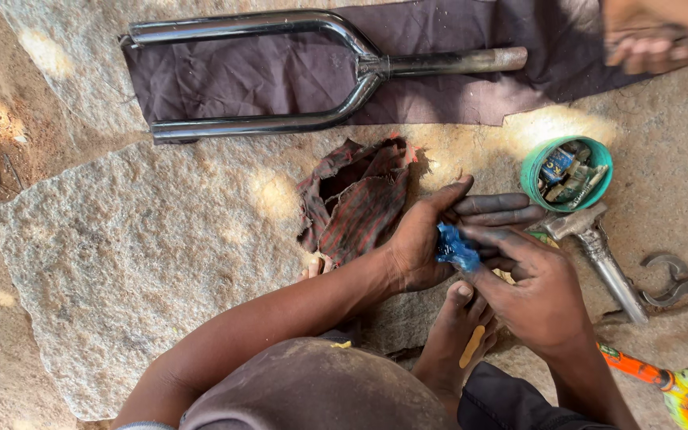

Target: The person sits on the ground and assembles a ball bearing by placing small metal balls into a bearing ring. They use a cloth to wipe the parts and handle a grease container and a bicycle fork nearby.

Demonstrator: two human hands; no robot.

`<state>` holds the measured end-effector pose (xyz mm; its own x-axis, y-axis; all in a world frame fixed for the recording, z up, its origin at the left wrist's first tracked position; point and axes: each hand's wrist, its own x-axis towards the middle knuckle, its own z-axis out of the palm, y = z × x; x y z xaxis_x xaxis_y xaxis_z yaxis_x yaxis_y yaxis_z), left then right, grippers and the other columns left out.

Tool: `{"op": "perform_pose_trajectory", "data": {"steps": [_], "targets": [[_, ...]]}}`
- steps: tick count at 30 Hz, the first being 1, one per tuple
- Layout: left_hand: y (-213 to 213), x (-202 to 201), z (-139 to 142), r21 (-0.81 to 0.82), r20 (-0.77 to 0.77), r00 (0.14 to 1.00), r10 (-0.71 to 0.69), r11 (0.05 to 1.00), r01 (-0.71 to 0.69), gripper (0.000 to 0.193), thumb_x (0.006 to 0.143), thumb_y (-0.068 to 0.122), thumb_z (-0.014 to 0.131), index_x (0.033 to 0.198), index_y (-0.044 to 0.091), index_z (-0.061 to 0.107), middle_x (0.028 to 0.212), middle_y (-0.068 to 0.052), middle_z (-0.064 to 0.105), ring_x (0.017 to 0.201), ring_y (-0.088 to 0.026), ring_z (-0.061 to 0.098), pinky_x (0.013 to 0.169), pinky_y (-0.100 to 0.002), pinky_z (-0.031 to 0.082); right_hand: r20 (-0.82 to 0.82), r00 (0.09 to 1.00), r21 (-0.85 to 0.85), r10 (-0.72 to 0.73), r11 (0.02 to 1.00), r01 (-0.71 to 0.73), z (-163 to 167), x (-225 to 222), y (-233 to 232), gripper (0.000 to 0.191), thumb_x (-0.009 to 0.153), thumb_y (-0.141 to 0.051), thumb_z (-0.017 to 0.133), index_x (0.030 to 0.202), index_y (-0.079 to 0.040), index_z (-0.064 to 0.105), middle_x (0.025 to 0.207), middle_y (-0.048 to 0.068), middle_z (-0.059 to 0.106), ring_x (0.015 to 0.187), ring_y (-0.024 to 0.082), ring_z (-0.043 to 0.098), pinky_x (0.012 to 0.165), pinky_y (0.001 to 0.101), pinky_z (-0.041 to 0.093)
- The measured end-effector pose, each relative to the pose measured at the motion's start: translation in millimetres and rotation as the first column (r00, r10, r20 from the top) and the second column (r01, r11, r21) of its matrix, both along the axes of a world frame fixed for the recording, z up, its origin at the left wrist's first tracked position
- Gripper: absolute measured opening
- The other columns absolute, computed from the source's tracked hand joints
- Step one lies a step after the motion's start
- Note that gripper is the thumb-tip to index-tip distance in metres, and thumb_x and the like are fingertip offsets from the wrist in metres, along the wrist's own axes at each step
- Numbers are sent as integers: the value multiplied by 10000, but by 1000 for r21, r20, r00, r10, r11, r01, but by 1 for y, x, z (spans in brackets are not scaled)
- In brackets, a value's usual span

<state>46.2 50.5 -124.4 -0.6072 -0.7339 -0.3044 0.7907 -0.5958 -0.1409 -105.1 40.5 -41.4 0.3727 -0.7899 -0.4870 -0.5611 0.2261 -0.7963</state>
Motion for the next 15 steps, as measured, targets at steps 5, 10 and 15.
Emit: {"op": "perform_pose_trajectory", "data": {"steps": [5, 10, 15], "targets": [[6, -5, -12, -13, -27, 998, 58, 998, -58, 646, 1220, 437, 267, 1477, -105, 509, 1459, -231, 587, 1268, -299, 620, 1131, -443, 472, -173, 984, -208, 40, 975, -76, 7, -2, 0, 331, 833, -4, 735, 1157, -68, 753, 1098, 73, 793, 980, 171, 754, 855, 309, 596], [9, -12, -24, -17, -91, 988, 128, 991, -130, 657, 1252, 417, 274, 1453, -159, 520, 1428, -274, 599, 1272, -282, 639, 1158, -351, 489, -143, 975, -406, 171, 888, -215, 16, 1, -4, 397, 813, 6, 685, 1193, -81, 760, 1170, 92, 762, 1072, 203, 738, 957, 329, 570], [11, -11, -26, -20, -80, 990, 116, 993, -118, 634, 1263, 408, 274, 1439, -152, 513, 1435, -268, 596, 1264, -292, 620, 1156, -386, 467, -235, 960, -363, 155, 902, -235, 22, 8, -1, 377, 800, -57, 754, 1174, -101, 763, 1121, 67, 758, 992, 179, 745, 864, 323, 583]]}}
